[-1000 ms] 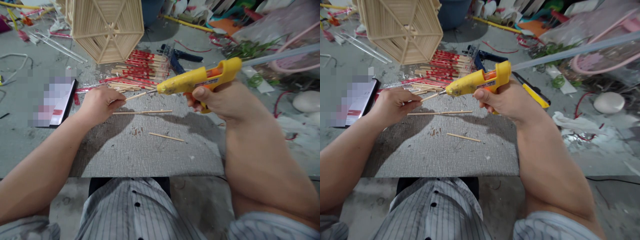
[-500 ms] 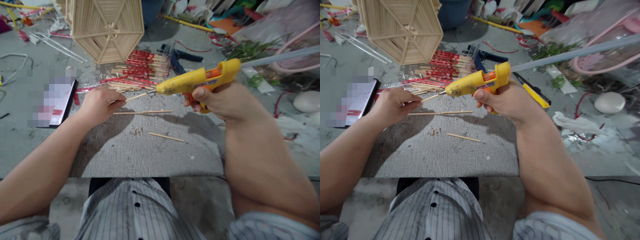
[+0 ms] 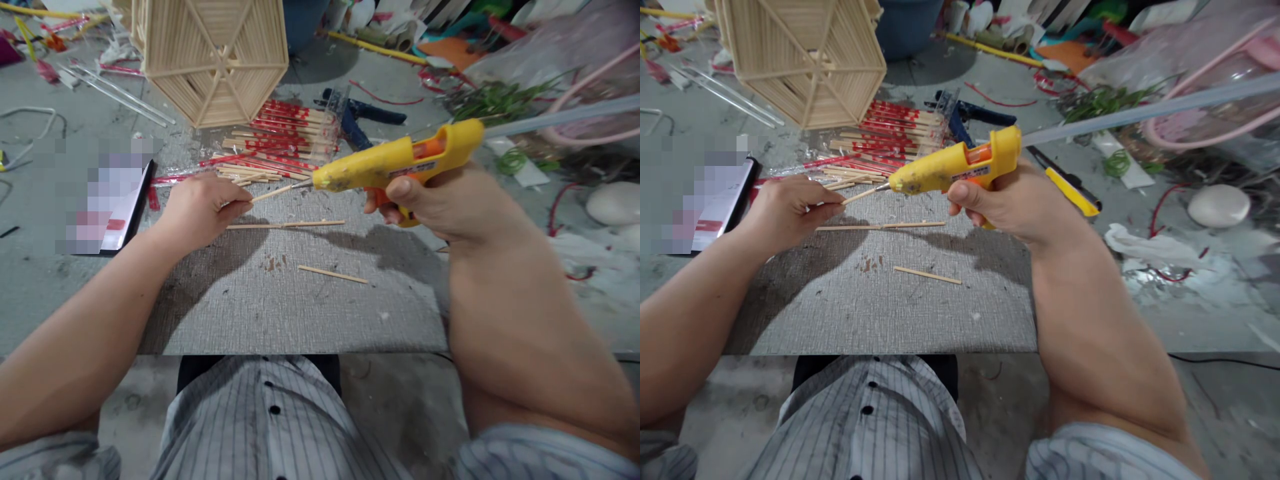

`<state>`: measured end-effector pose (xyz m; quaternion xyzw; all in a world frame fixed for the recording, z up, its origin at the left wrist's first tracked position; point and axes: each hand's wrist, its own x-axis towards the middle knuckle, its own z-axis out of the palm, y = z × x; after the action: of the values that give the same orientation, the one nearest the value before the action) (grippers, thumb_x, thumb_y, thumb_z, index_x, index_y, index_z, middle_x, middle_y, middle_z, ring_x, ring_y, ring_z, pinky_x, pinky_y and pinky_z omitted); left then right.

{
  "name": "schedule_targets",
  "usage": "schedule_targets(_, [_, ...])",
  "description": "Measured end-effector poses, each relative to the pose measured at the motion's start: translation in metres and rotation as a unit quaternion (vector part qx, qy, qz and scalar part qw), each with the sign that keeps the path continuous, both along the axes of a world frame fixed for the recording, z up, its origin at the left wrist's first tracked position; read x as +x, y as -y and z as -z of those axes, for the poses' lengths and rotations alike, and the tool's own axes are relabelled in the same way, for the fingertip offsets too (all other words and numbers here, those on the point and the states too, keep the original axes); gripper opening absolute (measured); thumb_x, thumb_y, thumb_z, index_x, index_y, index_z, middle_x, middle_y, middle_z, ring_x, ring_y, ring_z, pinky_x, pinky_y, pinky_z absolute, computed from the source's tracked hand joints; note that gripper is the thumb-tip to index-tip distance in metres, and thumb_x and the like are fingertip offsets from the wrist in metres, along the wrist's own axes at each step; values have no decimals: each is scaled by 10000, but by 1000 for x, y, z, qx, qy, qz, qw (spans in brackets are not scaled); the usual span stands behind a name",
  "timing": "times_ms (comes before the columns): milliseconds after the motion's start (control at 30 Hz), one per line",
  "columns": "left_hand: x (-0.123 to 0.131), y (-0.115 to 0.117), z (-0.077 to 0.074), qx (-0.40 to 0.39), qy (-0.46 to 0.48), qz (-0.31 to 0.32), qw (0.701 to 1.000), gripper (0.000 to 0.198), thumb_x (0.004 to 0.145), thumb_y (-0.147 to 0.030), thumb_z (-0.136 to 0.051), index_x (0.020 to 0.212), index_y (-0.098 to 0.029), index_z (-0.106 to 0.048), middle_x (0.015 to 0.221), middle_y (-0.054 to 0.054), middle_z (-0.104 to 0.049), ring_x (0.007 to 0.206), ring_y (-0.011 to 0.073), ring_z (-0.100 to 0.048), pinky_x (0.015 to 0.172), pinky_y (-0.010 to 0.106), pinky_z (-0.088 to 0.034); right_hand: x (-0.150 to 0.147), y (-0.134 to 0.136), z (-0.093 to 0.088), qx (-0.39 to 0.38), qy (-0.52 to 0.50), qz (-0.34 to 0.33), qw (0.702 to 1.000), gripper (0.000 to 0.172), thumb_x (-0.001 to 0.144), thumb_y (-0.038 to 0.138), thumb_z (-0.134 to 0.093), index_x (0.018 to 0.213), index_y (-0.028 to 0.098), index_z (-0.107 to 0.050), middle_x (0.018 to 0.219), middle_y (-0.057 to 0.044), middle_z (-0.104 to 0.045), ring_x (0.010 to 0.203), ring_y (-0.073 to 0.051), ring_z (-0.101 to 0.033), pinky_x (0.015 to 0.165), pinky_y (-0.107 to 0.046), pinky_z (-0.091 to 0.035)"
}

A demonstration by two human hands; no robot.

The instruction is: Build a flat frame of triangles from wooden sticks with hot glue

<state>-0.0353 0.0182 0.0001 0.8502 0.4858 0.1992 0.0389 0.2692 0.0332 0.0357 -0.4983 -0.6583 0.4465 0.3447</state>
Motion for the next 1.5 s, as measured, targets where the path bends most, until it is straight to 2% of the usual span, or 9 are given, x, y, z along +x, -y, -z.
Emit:
schedule_targets(467, [0, 0, 0, -1, -5, -22, 1000, 315, 931, -379, -473, 951, -238, -755, 897, 32, -765, 842, 201, -659, 737, 334, -481, 2, -1, 2, 15, 2, -2, 1000, 691, 437, 800, -784, 727, 189, -640, 617, -24, -654, 398, -55, -440, 341, -200, -330])
schedule_targets(667, [1, 2, -2, -17, -5, -41, 999, 298, 933, -363, -479, 938, -224, -743, 892, 39, -750, 835, 211, -658, 746, 356, -481, 7, -2, 4, 16, 18, -42, 999, 509, 652, 695, -764, 795, 227, -624, 715, -45, -657, 455, -83, -454, 370, -243, -320])
schedule_targets(833, [3, 3, -2, -19, 2, -37, 999, 303, 923, -369, -490, 938, -222, -755, 884, 48, -755, 812, 210, -656, 724, 353, -465, 5, -1, 3, 35, -44, -47, 997, 639, 529, 771, -776, 787, 207, -623, 695, -37, -668, 443, -81, -476, 392, -248, -345])
schedule_targets(1000, [3, 1, 0, -6, 3, -48, 999, 302, 903, -382, -502, 870, -241, -767, 812, 38, -738, 722, 180, -625, 633, 317, -420, 9, -8, -2, 109, -109, 32, 988, 643, 478, 766, -791, 832, 256, -622, 702, 9, -652, 429, -103, -509, 407, -284, -413])
schedule_targets(1167, [3, 1, -1, 15, 47, -33, 998, 302, 869, -376, -528, 793, -223, -777, 797, 47, -721, 641, 152, -599, 595, 292, -409, 26, -21, -1, 74, -115, 83, 987, 692, 394, 762, -816, 816, 244, -636, 653, 15, -616, 396, -113, -500, 370, -293, -436])
schedule_targets(1300, [6, 6, -9, -49, 51, -53, 996, 294, 845, -374, -527, 803, -209, -767, 737, 22, -718, 677, 153, -616, 652, 260, -423, 42, -25, 12, 27, -95, 125, 987, 733, 359, 757, -826, 790, 199, -624, 603, 22, -579, 367, -90, -472, 322, -255, -409])
schedule_targets(1400, [12, 11, -18, -121, 57, -94, 987, 280, 817, -345, -533, 799, -162, -744, 722, 22, -707, 682, 140, -601, 681, 246, -409, 51, -26, 25, -33, -82, 174, 981, 601, 523, 660, -851, 793, 181, -609, 595, 32, -567, 374, -71, -467, 324, -217, -406])
schedule_targets(1500, [18, 16, -26, -164, 92, -113, 976, 242, 787, -332, -564, 715, -148, -704, 649, 13, -658, 597, 114, -537, 622, 237, -374, 57, -26, 34, -84, -61, 183, 978, 319, 775, 424, -788, 806, 171, -596, 607, 22, -583, 375, -74, -476, 357, -222, -444])
